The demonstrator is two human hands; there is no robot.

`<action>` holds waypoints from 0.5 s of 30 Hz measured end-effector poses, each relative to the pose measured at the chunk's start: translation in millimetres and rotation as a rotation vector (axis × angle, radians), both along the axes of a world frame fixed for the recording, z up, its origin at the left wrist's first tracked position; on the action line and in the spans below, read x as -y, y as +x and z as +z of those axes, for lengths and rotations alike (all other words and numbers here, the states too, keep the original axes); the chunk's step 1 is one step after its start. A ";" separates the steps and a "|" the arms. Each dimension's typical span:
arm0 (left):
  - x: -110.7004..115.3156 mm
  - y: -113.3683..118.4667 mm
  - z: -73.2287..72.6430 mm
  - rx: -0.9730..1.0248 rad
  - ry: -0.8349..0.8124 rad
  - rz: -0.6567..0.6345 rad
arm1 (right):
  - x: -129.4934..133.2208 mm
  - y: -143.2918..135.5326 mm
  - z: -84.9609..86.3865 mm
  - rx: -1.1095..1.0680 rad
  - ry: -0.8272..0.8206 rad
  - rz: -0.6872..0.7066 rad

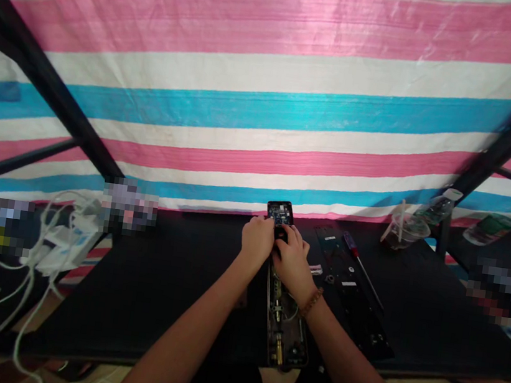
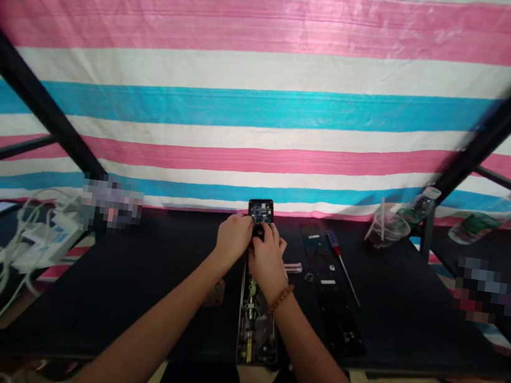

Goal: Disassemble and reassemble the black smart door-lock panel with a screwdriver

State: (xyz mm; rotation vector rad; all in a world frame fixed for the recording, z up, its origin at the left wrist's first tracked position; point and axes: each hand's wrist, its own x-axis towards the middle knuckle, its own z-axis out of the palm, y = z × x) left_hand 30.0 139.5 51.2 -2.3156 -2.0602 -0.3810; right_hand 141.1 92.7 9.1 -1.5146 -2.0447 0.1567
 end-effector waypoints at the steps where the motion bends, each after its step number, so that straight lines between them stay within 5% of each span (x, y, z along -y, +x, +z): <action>1: 0.3 0.5 -0.3 -0.006 -0.001 -0.004 | -2.5 -2.1 -1.2 0.002 -0.016 -0.031; 15: 7.5 9.0 -4.1 0.005 0.014 -0.035 | -11.0 -0.1 -6.0 -0.030 -0.077 -0.081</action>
